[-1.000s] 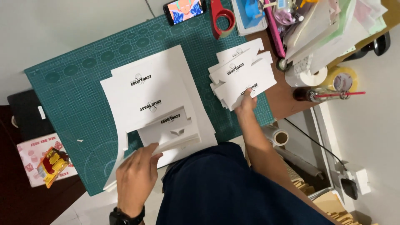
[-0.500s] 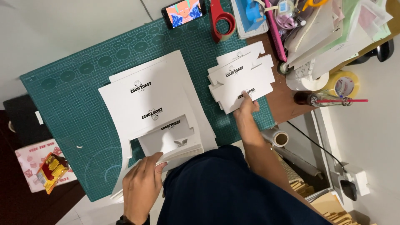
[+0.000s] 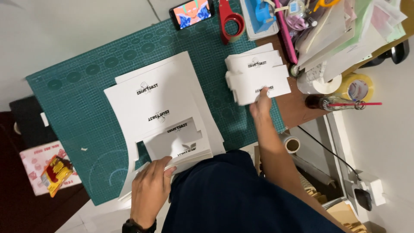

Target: The person is separating pre-cut cardboard box templates from their waste sheets and stacking the templates neatly on a table.

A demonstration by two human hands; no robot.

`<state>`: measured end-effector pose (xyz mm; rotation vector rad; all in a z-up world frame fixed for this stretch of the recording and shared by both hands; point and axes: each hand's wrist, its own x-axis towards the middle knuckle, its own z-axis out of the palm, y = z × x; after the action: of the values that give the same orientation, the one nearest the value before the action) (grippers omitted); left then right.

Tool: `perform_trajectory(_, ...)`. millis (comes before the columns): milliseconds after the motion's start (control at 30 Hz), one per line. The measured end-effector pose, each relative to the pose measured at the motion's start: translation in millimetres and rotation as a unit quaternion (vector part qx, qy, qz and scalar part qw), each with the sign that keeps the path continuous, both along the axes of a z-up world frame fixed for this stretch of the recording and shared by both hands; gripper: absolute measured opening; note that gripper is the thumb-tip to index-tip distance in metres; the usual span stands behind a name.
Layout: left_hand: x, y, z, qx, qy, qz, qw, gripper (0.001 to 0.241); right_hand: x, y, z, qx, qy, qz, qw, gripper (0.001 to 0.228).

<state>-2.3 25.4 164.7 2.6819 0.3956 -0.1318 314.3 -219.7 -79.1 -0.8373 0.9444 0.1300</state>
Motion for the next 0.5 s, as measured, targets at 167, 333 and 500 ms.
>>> perform_trajectory(167, 0.1, 3.2, 5.5, -0.089, 0.125, -0.020, 0.988, 0.046, 22.3, -34.9, -69.7, -0.077, 0.014, 0.109, 0.991, 0.039)
perform_trajectory(333, 16.8, 20.6, 33.9, -0.129, 0.126, -0.020, 0.983, 0.039, 1.5, -62.0, 11.4, -0.310, 0.064, 0.436, 0.843, 0.028)
perform_trajectory(500, 39.0, 67.0, 106.4, -0.189, 0.089, 0.195, 0.958, 0.041, -40.6, -64.5, 74.1, -0.404, -0.035, 0.512, 0.758, 0.016)
